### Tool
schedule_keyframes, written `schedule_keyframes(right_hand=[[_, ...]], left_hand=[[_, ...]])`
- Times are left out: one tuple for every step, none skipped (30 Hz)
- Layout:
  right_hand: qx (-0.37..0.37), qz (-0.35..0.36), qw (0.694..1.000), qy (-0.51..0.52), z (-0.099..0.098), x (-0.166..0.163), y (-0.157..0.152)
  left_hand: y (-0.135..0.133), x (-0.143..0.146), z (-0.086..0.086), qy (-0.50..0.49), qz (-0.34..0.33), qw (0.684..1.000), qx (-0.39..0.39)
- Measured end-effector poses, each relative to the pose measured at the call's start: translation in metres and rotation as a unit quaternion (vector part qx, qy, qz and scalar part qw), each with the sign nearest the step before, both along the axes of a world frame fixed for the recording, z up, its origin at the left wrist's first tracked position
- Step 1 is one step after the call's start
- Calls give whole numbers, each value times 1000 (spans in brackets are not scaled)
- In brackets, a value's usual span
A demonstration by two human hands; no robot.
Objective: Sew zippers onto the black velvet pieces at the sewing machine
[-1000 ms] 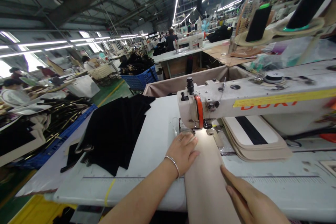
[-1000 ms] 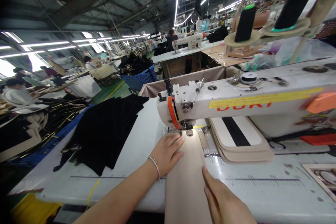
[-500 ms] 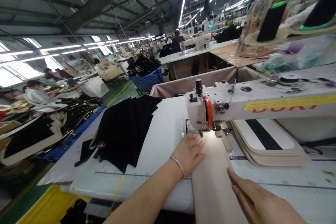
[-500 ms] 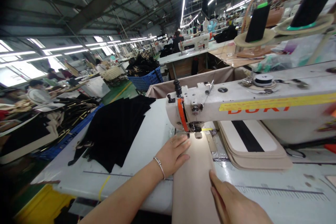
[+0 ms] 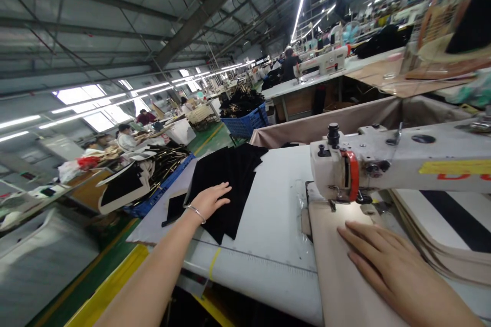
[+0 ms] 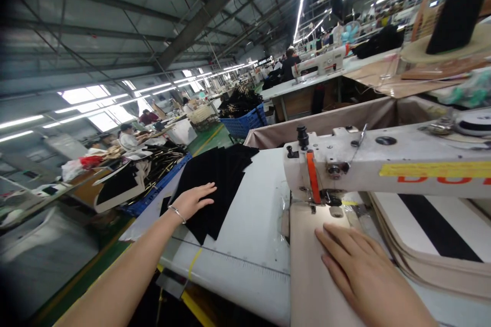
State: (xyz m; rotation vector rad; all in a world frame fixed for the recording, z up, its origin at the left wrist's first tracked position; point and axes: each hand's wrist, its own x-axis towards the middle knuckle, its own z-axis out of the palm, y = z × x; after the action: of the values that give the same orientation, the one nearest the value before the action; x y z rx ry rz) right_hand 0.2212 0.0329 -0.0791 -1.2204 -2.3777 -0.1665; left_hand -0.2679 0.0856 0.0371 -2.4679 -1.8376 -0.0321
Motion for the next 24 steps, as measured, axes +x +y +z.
schedule_keyframes(right_hand=[[-7,-1,1000,-1,0,1,0],[-15,-1,1000,-1,0,1,-1],[-22,-3,1000,-2,1,2,-1],[-28,-4,1000,-2,1,2,-1],[-34,-5,999,-2,2,1,-1],[-38,-5,999,-2,3,1,-1],[-42,-5,999,-1,3,1,-1],[-46,-5,999,0,4,1,-1],[-48,-5,999,3,5,1,-1],[-49,-3,999,6,5,1,-2],[-49,-1,999,10,6,1,-2],[-49,0,999,12,6,0,-2],[-48,1,999,12,7,0,-2],[-46,-1,999,11,8,-1,-2],[-41,-6,999,7,9,-2,-2],[-36,-10,999,2,10,-3,-1],[-30,-14,999,-3,12,-5,1],[-25,-16,1000,-7,14,-7,2],[-21,-18,1000,-9,16,-9,3],[-18,-21,1000,-9,18,-11,4],[-17,-25,1000,-7,20,-13,5],[-17,-29,999,-5,22,-14,5],[-17,-31,999,-2,23,-15,5],[-18,-29,999,0,25,-15,4]], left_hand=[[1,-2,3,-3,-9,1000,-5],[1,-4,7,-6,-16,1000,-10],[1,-5,9,-8,-22,1000,-14],[0,-5,10,-9,-26,999,-17],[0,-5,11,-8,-29,999,-18],[-1,-5,10,-5,-30,999,-17],[-1,-5,8,0,-28,1000,-12],[0,-4,7,6,-24,1000,-5],[1,-3,7,12,-16,1000,4],[1,-2,8,17,-5,1000,15],[2,-1,12,22,9,999,27],[1,1,17,25,25,999,42],[-2,5,25,24,44,996,68],[-8,12,32,20,61,992,109],[-16,22,39,13,71,986,153],[-27,36,43,-1,72,974,214],[-40,54,43,-13,53,965,256],[-55,75,40,-26,13,965,259],[-70,98,34,-41,-43,972,229],[-83,121,25,-61,-110,977,172],[-93,142,14,-87,-171,976,100],[-99,161,3,-115,-213,970,17],[-98,177,-7,-149,-235,960,-44],[-91,189,-16,-182,-227,954,-66]])
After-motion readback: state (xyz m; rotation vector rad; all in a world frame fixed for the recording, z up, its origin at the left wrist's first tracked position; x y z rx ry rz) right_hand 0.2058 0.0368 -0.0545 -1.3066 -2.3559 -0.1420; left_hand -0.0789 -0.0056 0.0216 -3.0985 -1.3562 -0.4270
